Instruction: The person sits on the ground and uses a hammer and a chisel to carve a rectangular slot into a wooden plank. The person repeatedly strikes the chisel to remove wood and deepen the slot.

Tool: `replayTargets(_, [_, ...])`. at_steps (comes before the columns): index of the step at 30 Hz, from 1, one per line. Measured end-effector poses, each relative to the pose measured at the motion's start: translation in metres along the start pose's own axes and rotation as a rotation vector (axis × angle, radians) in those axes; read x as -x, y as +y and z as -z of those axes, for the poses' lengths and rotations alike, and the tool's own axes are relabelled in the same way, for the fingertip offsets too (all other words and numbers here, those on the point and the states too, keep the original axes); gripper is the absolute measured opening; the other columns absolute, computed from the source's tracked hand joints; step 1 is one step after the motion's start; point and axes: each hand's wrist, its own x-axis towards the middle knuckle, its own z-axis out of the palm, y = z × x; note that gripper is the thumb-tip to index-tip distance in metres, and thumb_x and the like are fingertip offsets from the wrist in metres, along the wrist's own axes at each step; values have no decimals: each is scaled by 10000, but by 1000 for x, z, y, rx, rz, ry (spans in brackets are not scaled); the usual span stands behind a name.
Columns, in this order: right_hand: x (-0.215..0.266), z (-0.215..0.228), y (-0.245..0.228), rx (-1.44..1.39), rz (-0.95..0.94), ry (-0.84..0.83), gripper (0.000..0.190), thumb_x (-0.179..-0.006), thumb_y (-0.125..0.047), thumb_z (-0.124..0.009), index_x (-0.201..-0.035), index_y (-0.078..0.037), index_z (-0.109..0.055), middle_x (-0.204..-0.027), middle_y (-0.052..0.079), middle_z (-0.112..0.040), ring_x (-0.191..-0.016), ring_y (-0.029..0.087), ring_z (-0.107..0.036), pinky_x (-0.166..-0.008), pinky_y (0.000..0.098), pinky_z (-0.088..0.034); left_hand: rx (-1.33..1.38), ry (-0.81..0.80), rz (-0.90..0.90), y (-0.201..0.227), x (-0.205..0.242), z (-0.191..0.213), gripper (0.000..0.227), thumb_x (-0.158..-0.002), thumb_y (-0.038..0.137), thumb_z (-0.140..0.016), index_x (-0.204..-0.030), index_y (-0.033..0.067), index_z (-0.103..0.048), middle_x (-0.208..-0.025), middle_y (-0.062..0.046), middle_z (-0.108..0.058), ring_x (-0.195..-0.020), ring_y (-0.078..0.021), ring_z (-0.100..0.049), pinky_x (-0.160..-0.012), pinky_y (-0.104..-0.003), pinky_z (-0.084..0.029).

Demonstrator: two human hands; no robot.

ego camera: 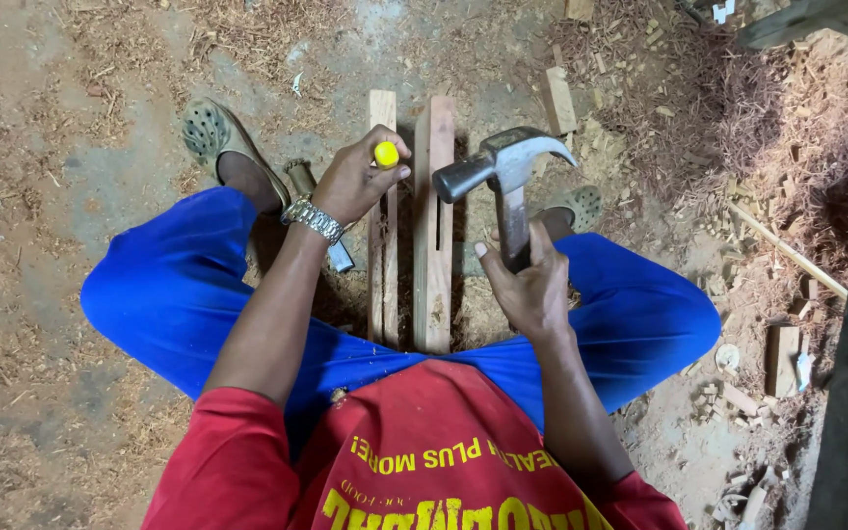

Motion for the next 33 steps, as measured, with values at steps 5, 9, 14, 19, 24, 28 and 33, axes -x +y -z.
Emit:
replayTargets(5, [2, -4, 5, -29, 41, 0, 284, -865, -214, -830, -919, -57, -599, -630, 19, -581, -554, 82, -496, -500, 296, -445, -66, -46, 72, -9, -2, -5, 247, -932, 206, -770, -1112, 143, -614, -991, -46, -722, -910, -183, -702, -819, -389, -564])
replayTargets(9, [2, -8, 3, 45, 11, -35, 290, -860, -218, -829, -957, -61, -606, -614, 54, -573, -513, 111, -512, -504, 319, -465, -62, -59, 43, -25, -2, -10, 221, -935, 210, -757, -1105, 155, -627, -1030, -37, -728, -951, -177, -711, -854, -376, -576])
replayTargets(14, [3, -24, 8, -14, 250, -18, 288, -870, -209, -806, -1020, -58, -612, -669, 107, -612, -519, 200, -600, -545, 367, -502, -36, -63, -147, -38, 1, -16, 232, -903, 141, -749, -1106, 153, -637, -1126, -54, -746, -1052, -202, -722, -950, -380, -582])
replayTargets(19, [-9, -59, 36, 30, 272, -64, 271, -911, -197, -736, -1083, -68, -571, -736, 182, -679, -650, 319, -727, -599, 446, -561, -69, -77, -179, -42, 4, -16, 277, -882, 135, -771, -1124, 163, -639, -1118, -73, -755, -1032, -227, -736, -946, -382, -584])
replayTargets(24, [-26, -79, 58, 350, 191, -224, 321, -867, -175, -725, -1104, -60, -542, -715, 245, -673, -659, 440, -696, -625, 531, -551, -138, -39, -129, -49, 4, -18, 507, -875, 211, -765, -1341, 145, -578, -1082, -107, -749, -936, -240, -747, -852, -363, -603])
replayTargets(28, [-19, -65, 38, 246, 260, -140, 339, -869, -160, -711, -1144, -64, -539, -674, 225, -674, -600, 389, -703, -585, 501, -571, -78, -35, -77, -52, 3, -19, 467, -910, 236, -762, -1342, 118, -628, -1070, -137, -762, -934, -244, -751, -825, -373, -596])
replayTargets(33, [-18, -75, 49, 10, 349, -7, 328, -901, -171, -712, -1108, -52, -488, -702, 187, -683, -630, 321, -730, -562, 451, -596, 537, -139, 283, -52, -2, -18, 408, -1046, 407, -536, -1245, 132, -763, -1029, -111, -786, -825, -185, -738, -723, -337, -599])
